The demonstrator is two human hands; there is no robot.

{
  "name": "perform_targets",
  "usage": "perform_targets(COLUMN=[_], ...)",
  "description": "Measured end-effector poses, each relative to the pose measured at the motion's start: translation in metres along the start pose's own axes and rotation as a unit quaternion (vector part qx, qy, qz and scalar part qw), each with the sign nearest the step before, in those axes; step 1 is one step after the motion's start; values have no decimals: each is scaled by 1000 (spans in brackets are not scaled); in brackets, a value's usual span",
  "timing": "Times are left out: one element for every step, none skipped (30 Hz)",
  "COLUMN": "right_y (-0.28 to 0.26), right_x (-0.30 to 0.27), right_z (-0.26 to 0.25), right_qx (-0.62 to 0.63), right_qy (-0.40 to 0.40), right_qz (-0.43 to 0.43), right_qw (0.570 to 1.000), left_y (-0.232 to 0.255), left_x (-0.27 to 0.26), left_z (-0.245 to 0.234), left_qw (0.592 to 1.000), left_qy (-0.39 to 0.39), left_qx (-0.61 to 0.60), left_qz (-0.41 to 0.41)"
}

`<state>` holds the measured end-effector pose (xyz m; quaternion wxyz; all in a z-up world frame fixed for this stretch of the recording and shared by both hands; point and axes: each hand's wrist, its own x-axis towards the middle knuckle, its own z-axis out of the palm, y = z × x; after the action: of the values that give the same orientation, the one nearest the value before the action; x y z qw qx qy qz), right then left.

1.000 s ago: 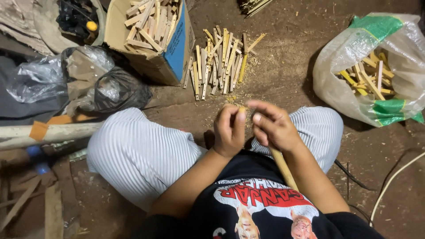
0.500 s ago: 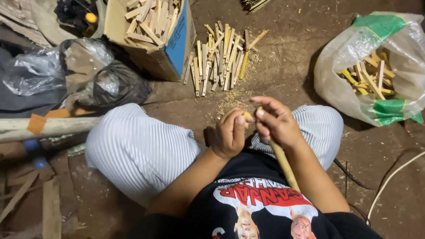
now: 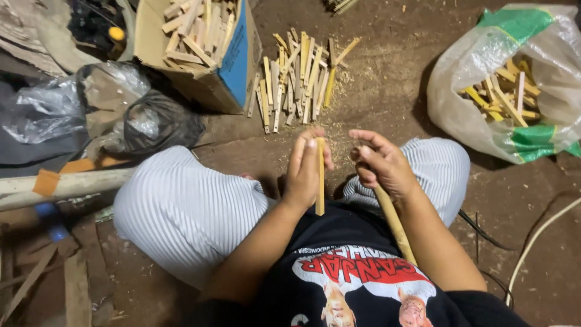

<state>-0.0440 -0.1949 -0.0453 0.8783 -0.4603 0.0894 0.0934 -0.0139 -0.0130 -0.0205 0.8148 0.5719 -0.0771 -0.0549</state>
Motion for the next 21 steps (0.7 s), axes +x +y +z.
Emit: perform_targets(right_y=[-1,-2,-5,-4,-2,1,4,5,7,9,12,15,12,8,4,0,-3,-6,-10,-13,-17], right_x=[-7,-8,-8,-8,-8,-14,-15,-15,-16,-14,-13,-13,-14,-12,-11,-10,-9,-11,-13,-16,-19], right_z=[6,12,19,20,22,23,26,29,32,30,29,29,26,23,19,15,10,6,4,3,1], right_qx=[1,-15,-32,-31,-47,-64,-63,-71,-79,-78,-80,-82,-82,-90,-97,-98,-118,-137,-138,-134,-131], right_qy=[5,12,19,15,15,19,19,20,21,23,25,25,25,40,54,54,59,67,69,77,86], right_qz=[2,8,15,14,31,50,53,58,64,61,63,68,68,60,52,50,42,35,35,35,34], right_qw=[1000,1000,999,999,998,997,996,996,995,995,994,994,994,993,992,992,990,988,987,987,987], left_y=[2,6,9,5,0,-6,-8,-9,-11,-10,-8,-7,-5,-3,0,-3,-7,-10,-13,-15,-18], left_x=[-3,1,4,10,16,18,20,23,27,29,30,30,27,26,24,27,30,31,32,32,31], left_z=[7,12,18,13,9,5,3,1,-1,2,4,5,5,4,3,-4,-11,-17,-20,-24,-26], left_qw=[1000,994,975,975,963,947,947,935,922,923,923,923,923,950,967,967,963,939,940,931,920], left_qy=[-2,84,169,169,224,278,280,307,335,332,335,340,340,298,254,253,227,196,194,193,190], left_qx=[-1,-63,-123,-121,-135,-149,-148,-171,-193,-194,-187,-180,-180,-97,-13,-15,121,254,253,288,324], left_qz=[-5,-43,-81,-77,-63,-53,-55,-39,-23,-23,-23,-22,-22,-1,20,22,76,126,125,117,109])
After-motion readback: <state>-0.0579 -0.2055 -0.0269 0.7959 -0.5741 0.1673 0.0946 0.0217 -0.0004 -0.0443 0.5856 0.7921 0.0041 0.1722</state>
